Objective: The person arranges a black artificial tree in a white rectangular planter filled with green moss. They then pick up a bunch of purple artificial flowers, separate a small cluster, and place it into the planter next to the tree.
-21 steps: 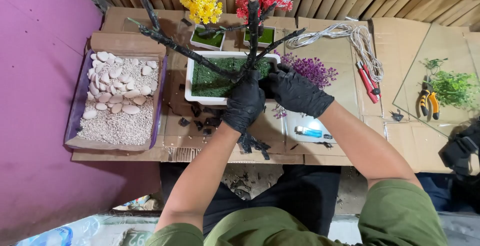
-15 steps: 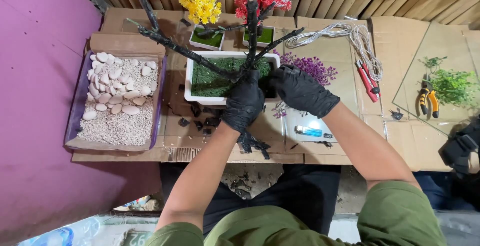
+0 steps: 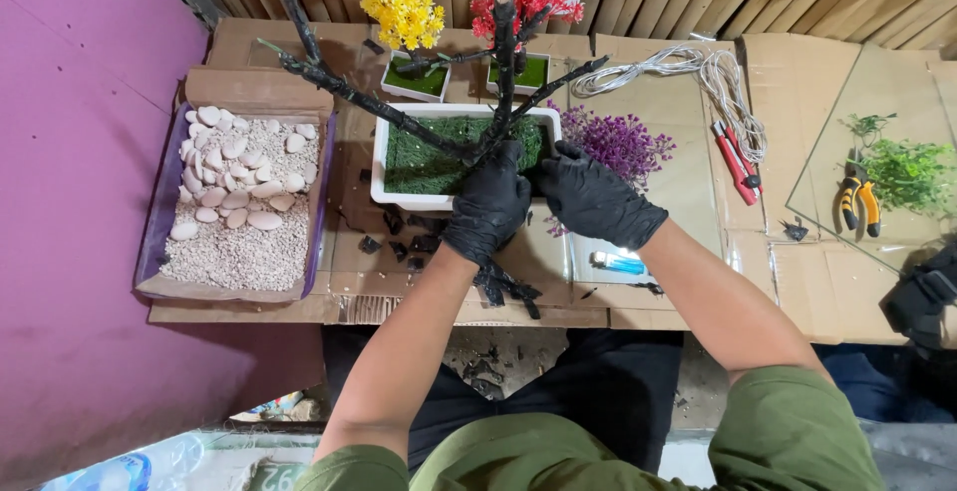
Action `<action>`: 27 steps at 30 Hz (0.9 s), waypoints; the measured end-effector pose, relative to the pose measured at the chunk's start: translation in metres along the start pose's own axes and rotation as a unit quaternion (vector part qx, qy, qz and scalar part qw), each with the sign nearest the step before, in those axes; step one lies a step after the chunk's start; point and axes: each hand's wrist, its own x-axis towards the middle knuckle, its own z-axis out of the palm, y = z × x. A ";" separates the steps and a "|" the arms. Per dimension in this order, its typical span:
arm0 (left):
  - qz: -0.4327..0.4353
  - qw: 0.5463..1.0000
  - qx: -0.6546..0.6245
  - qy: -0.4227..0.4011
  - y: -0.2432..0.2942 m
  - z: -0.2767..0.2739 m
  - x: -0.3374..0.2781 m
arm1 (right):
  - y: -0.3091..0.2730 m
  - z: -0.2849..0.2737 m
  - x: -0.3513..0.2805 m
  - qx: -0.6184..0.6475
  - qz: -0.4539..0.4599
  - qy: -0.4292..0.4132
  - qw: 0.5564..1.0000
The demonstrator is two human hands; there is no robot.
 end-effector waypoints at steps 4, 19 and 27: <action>0.005 1.000 0.004 0.009 0.014 -0.020 -0.012 | 0.007 -0.002 0.010 0.108 0.006 -0.043 0.993; -0.029 0.998 0.046 0.010 -0.002 0.027 0.015 | -0.013 -0.022 0.060 -0.040 0.022 0.013 0.999; -0.019 1.000 0.013 0.005 -0.003 0.029 0.019 | -0.017 -0.026 0.052 -0.031 0.068 0.015 0.997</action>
